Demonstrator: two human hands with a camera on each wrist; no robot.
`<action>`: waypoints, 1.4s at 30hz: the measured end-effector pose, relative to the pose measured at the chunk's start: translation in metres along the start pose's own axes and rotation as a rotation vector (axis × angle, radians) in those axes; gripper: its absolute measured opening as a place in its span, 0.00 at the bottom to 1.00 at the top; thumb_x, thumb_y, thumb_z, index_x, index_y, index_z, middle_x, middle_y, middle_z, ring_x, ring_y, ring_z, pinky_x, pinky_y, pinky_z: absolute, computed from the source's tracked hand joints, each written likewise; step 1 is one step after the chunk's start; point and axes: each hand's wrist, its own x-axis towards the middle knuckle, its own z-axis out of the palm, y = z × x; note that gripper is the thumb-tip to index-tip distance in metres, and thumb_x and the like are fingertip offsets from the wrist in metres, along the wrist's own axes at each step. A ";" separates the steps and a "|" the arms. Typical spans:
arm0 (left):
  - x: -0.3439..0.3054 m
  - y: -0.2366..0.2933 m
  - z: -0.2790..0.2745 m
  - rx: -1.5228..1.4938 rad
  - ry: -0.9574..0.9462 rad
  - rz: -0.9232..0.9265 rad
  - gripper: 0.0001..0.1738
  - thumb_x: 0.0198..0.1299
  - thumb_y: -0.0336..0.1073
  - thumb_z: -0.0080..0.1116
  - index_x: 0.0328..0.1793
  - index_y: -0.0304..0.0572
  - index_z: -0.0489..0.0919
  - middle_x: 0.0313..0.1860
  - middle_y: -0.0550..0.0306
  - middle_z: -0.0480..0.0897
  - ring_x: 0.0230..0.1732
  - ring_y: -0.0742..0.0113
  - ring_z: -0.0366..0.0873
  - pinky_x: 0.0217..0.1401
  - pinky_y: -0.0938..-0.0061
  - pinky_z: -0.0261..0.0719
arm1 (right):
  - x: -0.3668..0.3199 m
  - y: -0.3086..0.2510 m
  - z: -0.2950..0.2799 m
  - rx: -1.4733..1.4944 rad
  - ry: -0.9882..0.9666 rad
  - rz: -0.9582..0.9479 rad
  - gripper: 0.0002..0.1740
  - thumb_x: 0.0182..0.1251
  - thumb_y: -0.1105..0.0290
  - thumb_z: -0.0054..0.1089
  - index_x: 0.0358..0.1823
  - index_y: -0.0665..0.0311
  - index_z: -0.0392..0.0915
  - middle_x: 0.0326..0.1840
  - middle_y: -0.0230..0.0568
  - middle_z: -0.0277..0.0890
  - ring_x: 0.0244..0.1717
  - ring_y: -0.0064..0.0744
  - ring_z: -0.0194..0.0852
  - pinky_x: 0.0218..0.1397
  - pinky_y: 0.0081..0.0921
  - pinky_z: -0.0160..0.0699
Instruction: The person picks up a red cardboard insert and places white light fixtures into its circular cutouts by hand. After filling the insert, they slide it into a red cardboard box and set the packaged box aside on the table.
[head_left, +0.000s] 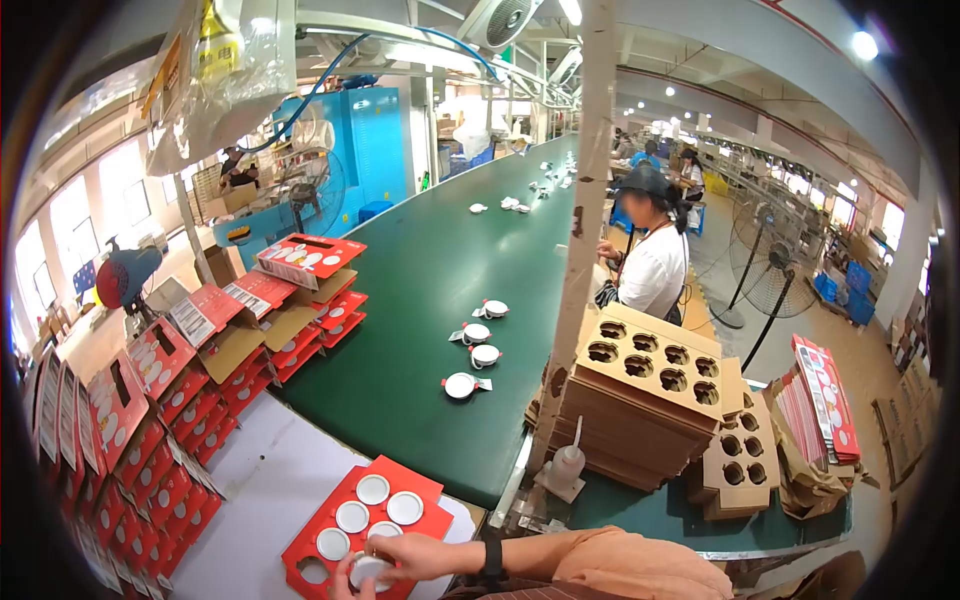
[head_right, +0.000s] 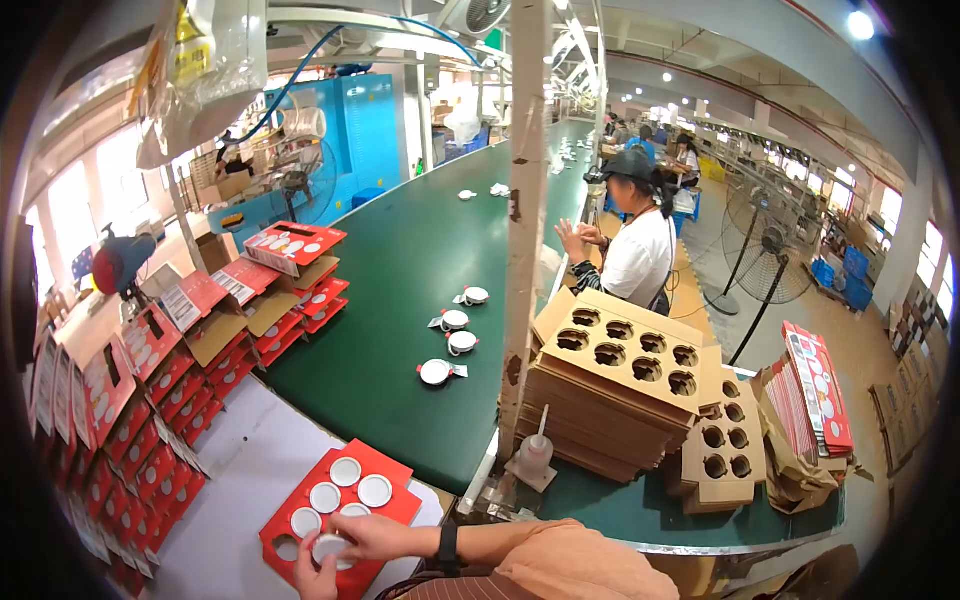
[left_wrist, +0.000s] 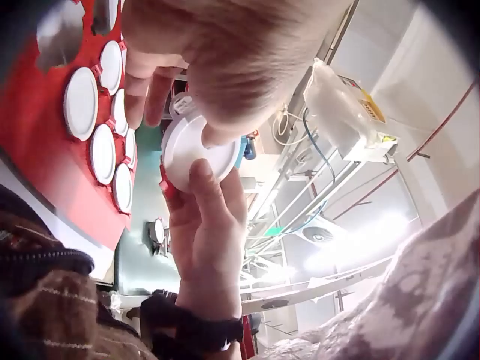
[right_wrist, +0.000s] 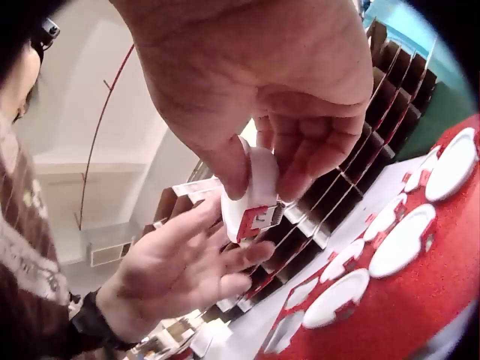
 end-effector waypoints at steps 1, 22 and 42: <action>-0.001 0.003 -0.002 -0.071 -0.097 -0.114 0.26 0.58 0.24 0.55 0.65 0.33 0.68 0.59 0.49 0.75 0.55 0.62 0.74 0.59 0.70 0.72 | -0.006 -0.004 0.003 0.004 -0.023 0.010 0.20 0.58 0.68 0.63 0.48 0.62 0.64 0.35 0.48 0.75 0.37 0.45 0.77 0.38 0.36 0.74; -0.028 -0.058 -0.004 -0.196 -0.241 -0.119 0.31 0.63 0.27 0.52 0.72 0.43 0.58 0.58 0.53 0.72 0.52 0.66 0.74 0.51 0.74 0.76 | -0.010 0.021 0.009 0.633 -0.240 0.227 0.19 0.73 0.55 0.48 0.46 0.63 0.80 0.31 0.22 0.74 0.33 0.13 0.68 0.34 0.14 0.66; -0.039 -0.097 0.022 -0.167 0.031 -0.333 0.19 0.67 0.35 0.53 0.60 0.33 0.67 0.46 0.52 0.77 0.34 0.71 0.76 0.30 0.80 0.76 | -0.016 0.036 0.033 0.469 -0.156 0.155 0.17 0.69 0.62 0.55 0.49 0.69 0.74 0.33 0.30 0.72 0.33 0.18 0.67 0.36 0.20 0.69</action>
